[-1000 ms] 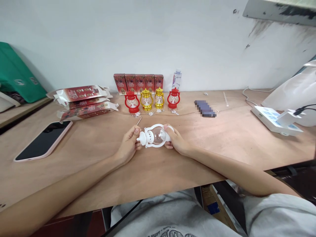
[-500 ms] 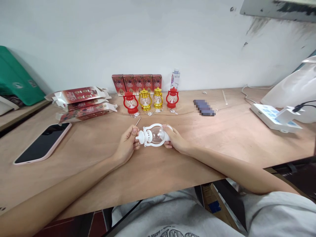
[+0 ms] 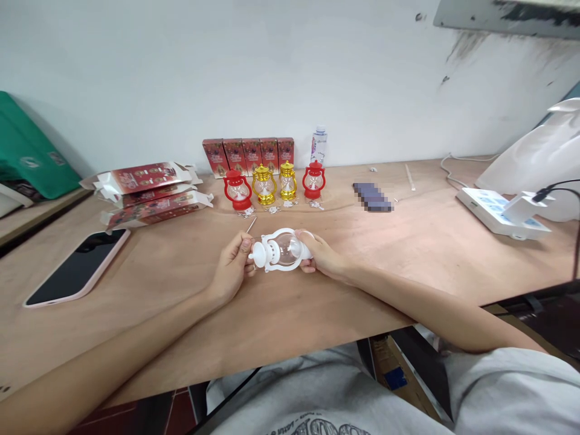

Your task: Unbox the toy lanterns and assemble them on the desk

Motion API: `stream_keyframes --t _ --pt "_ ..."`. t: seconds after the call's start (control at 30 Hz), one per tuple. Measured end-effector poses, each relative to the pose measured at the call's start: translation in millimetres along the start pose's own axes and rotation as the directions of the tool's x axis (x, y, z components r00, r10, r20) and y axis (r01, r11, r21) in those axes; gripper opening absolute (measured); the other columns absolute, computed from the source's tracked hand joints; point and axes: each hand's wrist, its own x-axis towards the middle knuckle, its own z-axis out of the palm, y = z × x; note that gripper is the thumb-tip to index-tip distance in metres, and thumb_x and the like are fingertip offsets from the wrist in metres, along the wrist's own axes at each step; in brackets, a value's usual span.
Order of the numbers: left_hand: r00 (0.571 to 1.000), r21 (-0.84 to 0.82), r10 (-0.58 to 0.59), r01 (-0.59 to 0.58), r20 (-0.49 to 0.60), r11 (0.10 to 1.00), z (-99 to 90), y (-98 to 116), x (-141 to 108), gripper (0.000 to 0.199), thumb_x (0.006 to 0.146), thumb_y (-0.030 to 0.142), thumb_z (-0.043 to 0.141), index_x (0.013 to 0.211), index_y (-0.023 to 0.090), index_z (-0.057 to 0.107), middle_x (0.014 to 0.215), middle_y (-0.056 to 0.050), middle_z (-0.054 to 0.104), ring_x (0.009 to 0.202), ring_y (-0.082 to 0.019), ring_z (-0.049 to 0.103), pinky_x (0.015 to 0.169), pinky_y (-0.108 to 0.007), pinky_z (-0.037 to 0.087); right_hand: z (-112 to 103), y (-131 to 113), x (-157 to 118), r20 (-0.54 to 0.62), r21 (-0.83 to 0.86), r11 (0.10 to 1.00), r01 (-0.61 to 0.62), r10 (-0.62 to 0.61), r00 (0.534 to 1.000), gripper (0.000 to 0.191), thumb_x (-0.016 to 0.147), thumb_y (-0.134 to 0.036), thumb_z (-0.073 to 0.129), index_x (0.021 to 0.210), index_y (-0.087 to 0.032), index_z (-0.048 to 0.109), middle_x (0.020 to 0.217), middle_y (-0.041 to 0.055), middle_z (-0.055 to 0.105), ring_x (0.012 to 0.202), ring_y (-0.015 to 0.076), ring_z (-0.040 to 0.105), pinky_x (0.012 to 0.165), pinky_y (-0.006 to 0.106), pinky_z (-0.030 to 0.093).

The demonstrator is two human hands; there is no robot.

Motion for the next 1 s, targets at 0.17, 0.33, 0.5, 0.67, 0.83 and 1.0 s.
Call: stream_keyframes --t 0.17,0.33,0.5,0.67,0.83,1.0 --pt "0.992 -0.064 -0.101 0.106 0.074 0.992 1.6 1.3 3.9 0.052 0.067 0.059 0.072 0.07 0.019 0.04 0.053 0.009 0.035 0.042 -0.002 0.021 0.037 -0.011 0.019 0.7 4.3 0.2 -0.019 0.011 0.999 0.046 -0.045 0.999 0.031 0.081 -0.051 0.054 0.082 -0.023 0.04 0.056 -0.0093 0.044 0.041 0.0038 0.033 0.036 0.014 0.024" --pt "0.994 -0.067 -0.072 0.077 0.084 0.995 2.6 -0.4 1.7 0.05 0.069 0.058 0.071 0.071 0.019 0.04 0.053 0.009 0.035 0.042 -0.003 0.023 0.037 -0.012 0.021 2.7 4.6 -0.4 0.031 -0.016 0.998 0.063 -0.062 0.998 0.035 0.081 -0.054 0.052 0.08 -0.021 0.043 0.056 -0.0085 0.043 0.042 0.0036 0.033 0.036 0.014 0.026" --pt "0.996 0.001 0.094 -0.094 0.004 0.996 1.0 -5.3 -0.9 0.043 0.078 0.055 0.063 0.072 0.019 0.041 0.056 0.007 0.04 0.044 -0.005 0.032 0.039 -0.014 0.027 5.4 3.5 0.0 0.058 0.02 1.0 0.003 -0.004 0.998 0.034 0.081 -0.053 0.051 0.077 -0.02 0.044 0.056 -0.0074 0.043 0.041 0.0034 0.032 0.035 0.014 0.025" --pt "0.976 0.134 0.217 -0.214 -0.009 0.968 -1.3 -4.1 -1.6 0.045 0.08 0.061 0.057 0.071 0.019 0.044 0.054 0.006 0.044 0.043 -0.005 0.035 0.039 -0.016 0.029 6.2 2.0 -2.0 0.042 0.035 0.999 -0.003 0.001 0.999 0.033 0.081 -0.051 0.052 0.077 -0.02 0.045 0.058 -0.0068 0.044 0.042 0.0036 0.032 0.035 0.015 0.024" --pt "0.994 0.092 0.106 -0.105 0.001 0.99 -0.5 0.0 -1.0 0.047 0.077 0.061 0.061 0.07 0.019 0.043 0.054 0.007 0.042 0.043 -0.005 0.036 0.039 -0.016 0.028 8.1 1.7 -4.4 -0.027 0.003 0.999 0.035 -0.035 0.999 0.034 0.08 -0.053 0.053 0.076 -0.021 0.043 0.056 -0.008 0.041 0.042 0.0042 0.031 0.036 0.016 0.023" --pt "1.0 -0.023 -0.024 0.024 0.02 0.999 2.1 5.7 -1.1 0.051 0.07 0.061 0.068 0.069 0.018 0.04 0.051 0.01 0.032 0.039 -0.002 0.022 0.037 -0.012 0.019 9.6 7.1 -6.0 -0.139 -0.073 0.987 0.145 -0.154 0.978 0.039 0.077 -0.059 0.055 0.084 -0.022 0.042 0.056 -0.0098 0.04 0.043 0.0043 0.03 0.038 0.017 0.023"
